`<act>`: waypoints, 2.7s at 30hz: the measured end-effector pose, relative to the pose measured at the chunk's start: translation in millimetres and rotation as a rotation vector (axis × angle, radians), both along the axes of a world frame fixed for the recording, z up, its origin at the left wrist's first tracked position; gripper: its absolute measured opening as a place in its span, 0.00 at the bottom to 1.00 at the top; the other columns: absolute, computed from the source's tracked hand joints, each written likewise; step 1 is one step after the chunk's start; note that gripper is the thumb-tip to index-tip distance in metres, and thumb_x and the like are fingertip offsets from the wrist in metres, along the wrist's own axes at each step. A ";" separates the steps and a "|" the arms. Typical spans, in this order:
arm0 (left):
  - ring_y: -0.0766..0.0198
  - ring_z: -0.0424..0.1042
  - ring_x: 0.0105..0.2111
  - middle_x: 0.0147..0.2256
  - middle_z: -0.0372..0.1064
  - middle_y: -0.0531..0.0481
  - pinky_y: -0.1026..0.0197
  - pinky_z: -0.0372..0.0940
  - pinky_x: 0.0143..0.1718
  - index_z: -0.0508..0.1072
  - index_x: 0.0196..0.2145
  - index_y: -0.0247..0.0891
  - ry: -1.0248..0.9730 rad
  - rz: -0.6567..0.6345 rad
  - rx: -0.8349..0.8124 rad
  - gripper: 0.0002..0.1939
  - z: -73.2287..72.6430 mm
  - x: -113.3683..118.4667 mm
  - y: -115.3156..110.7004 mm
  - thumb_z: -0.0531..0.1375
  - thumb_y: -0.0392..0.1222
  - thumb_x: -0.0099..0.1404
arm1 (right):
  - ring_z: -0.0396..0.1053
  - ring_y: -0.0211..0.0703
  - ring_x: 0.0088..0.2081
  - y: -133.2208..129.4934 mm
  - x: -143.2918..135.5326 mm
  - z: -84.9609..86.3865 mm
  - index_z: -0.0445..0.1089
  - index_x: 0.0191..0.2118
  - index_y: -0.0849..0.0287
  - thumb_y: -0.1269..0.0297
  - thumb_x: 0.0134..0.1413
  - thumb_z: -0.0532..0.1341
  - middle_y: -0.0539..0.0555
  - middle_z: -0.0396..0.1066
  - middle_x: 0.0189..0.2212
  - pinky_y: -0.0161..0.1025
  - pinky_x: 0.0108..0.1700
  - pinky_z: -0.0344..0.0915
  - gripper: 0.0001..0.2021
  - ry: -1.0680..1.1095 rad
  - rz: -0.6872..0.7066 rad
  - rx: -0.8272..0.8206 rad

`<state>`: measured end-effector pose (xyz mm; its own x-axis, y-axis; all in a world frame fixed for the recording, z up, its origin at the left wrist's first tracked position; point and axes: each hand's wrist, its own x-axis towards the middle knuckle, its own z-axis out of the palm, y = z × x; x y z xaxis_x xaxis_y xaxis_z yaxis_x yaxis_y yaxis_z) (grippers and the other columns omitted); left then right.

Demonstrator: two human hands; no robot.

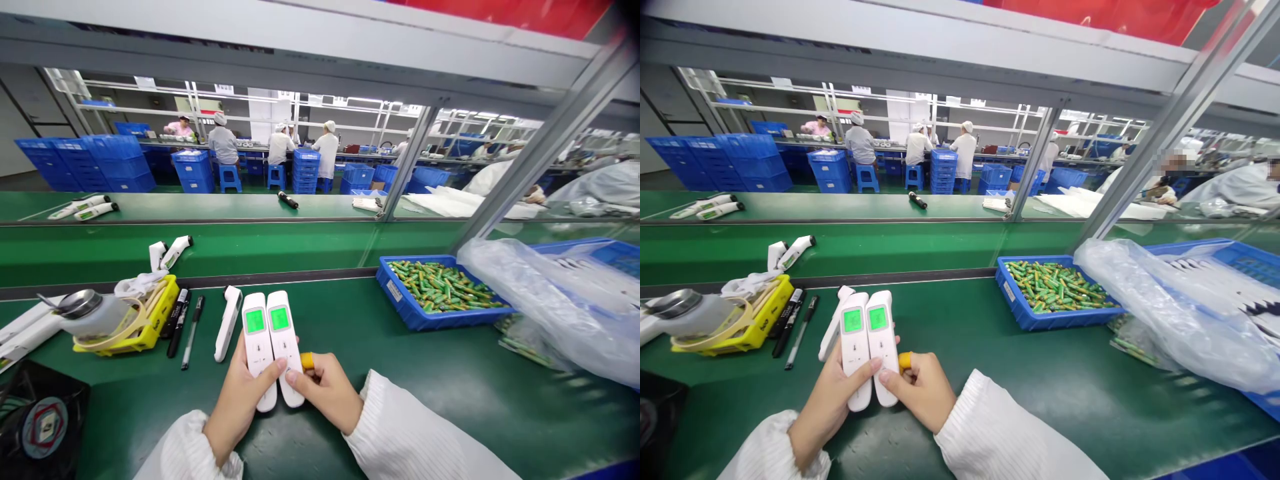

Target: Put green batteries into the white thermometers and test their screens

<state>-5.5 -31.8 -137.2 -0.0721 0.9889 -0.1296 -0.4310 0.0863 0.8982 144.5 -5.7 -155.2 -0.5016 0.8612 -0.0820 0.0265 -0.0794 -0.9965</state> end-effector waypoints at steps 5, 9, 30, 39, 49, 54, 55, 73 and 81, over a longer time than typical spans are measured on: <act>0.48 0.72 0.49 0.52 0.70 0.37 0.52 0.71 0.45 0.63 0.53 0.37 -0.065 0.012 -0.021 0.32 4.8 3.2 -1.0 0.69 0.40 0.53 | 0.57 0.32 0.23 -2.6 -5.4 2.3 0.70 0.27 0.65 0.42 0.42 0.67 0.48 0.64 0.20 0.32 0.26 0.54 0.25 0.106 0.019 -0.090; 0.47 0.71 0.50 0.53 0.69 0.37 0.51 0.72 0.45 0.62 0.54 0.37 -0.064 0.006 -0.028 0.32 4.5 2.7 0.0 0.69 0.40 0.53 | 0.60 0.32 0.24 -5.1 -12.8 4.3 0.70 0.30 0.64 0.42 0.38 0.68 0.49 0.67 0.23 0.33 0.29 0.57 0.26 0.191 -0.005 -0.155; 0.48 0.71 0.50 0.51 0.71 0.38 0.50 0.70 0.47 0.63 0.51 0.39 -0.021 -0.095 -0.026 0.27 0.2 4.8 -6.2 0.67 0.42 0.56 | 0.55 0.32 0.21 -5.9 -7.1 8.4 0.73 0.37 0.63 0.48 0.46 0.65 0.45 0.61 0.18 0.34 0.27 0.55 0.21 -0.016 0.166 -0.046; 0.49 0.72 0.48 0.48 0.73 0.41 0.50 0.70 0.47 0.65 0.49 0.39 -0.009 -0.110 -0.016 0.26 0.1 4.1 -5.6 0.68 0.42 0.55 | 0.57 0.34 0.23 -5.6 -8.5 3.5 0.72 0.36 0.63 0.46 0.43 0.67 0.45 0.61 0.19 0.35 0.29 0.57 0.23 -0.017 0.126 -0.085; 0.48 0.73 0.47 0.47 0.73 0.41 0.51 0.72 0.42 0.60 0.55 0.42 -0.073 -0.131 -0.033 0.33 4.9 6.8 -6.2 0.68 0.44 0.55 | 0.55 0.28 0.15 -1.1 -6.4 1.4 0.72 0.30 0.66 0.45 0.40 0.69 0.45 0.62 0.15 0.30 0.17 0.50 0.25 0.018 0.150 -0.158; 0.49 0.75 0.38 0.44 0.74 0.44 0.54 0.72 0.30 0.56 0.61 0.49 -0.187 -0.215 -0.103 0.36 5.6 2.2 -5.3 0.64 0.49 0.58 | 0.58 0.30 0.16 0.8 -6.5 5.3 0.71 0.28 0.66 0.46 0.37 0.71 0.48 0.66 0.17 0.30 0.18 0.54 0.24 0.106 0.115 -0.250; 0.50 0.75 0.38 0.44 0.74 0.45 0.54 0.72 0.32 0.56 0.61 0.48 -0.176 -0.215 -0.098 0.35 4.0 0.8 -4.9 0.63 0.49 0.59 | 0.58 0.30 0.17 0.4 -6.7 5.1 0.72 0.28 0.66 0.47 0.37 0.71 0.49 0.67 0.17 0.30 0.18 0.53 0.24 0.120 0.114 -0.254; 0.49 0.70 0.49 0.50 0.70 0.42 0.52 0.65 0.49 0.56 0.62 0.43 0.021 -0.231 0.002 0.32 3.6 -5.9 -6.3 0.59 0.50 0.64 | 0.59 0.28 0.16 -4.6 -6.4 0.8 0.70 0.32 0.66 0.44 0.41 0.68 0.47 0.66 0.17 0.27 0.17 0.55 0.25 0.119 0.124 -0.168; 0.52 0.71 0.47 0.49 0.71 0.44 0.53 0.66 0.46 0.50 0.63 0.44 -0.045 -0.216 0.032 0.32 -1.6 -9.9 -1.7 0.57 0.50 0.66 | 0.48 0.24 0.11 -4.2 -6.0 5.5 0.61 0.36 0.62 0.39 0.51 0.59 0.43 0.62 0.15 0.26 0.11 0.42 0.26 0.184 0.093 -0.118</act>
<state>-15.4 -33.4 -138.7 0.1472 0.9844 -0.0962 -0.4453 0.1528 0.8822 138.6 -9.8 -149.8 -0.5939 0.8006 -0.0798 -0.1416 -0.2017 -0.9692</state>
